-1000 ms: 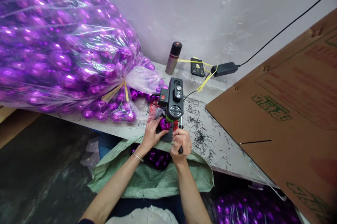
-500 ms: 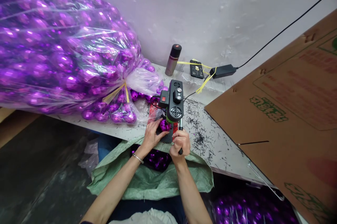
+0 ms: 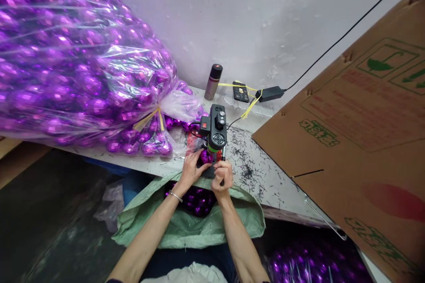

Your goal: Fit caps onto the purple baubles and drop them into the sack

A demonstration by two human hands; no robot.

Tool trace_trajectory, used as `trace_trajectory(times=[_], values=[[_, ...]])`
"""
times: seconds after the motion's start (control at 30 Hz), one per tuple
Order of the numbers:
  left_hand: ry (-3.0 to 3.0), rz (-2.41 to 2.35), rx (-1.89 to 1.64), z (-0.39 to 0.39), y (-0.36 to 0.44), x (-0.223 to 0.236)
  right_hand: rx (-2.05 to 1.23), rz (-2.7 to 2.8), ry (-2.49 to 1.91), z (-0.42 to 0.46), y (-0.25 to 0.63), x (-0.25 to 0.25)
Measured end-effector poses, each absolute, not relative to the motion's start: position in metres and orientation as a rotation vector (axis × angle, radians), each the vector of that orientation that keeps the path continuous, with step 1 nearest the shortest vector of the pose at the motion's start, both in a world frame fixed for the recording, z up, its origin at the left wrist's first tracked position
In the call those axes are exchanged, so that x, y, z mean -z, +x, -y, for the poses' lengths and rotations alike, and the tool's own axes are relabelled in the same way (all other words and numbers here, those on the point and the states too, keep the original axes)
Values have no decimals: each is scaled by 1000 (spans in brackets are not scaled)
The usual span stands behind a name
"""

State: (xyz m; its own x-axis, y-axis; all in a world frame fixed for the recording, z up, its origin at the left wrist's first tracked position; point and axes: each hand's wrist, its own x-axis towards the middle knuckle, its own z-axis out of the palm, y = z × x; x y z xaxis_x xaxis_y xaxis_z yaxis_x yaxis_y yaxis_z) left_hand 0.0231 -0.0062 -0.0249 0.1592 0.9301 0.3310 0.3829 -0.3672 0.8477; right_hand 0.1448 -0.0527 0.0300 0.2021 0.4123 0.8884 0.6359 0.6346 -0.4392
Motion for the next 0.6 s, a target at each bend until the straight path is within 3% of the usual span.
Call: trace_trajectory(times=[0.33,0.47,0.6], values=[[1913,-1193,-1250,41,14,43,-26,1371,-1105,60,145,-114],[2077,-1206,-1244,70,-6,57,39,1436,-1042,63,145,-105],[2086,-1348,-1276,21,-17,27,72,1419,-1022,63,142,-89]])
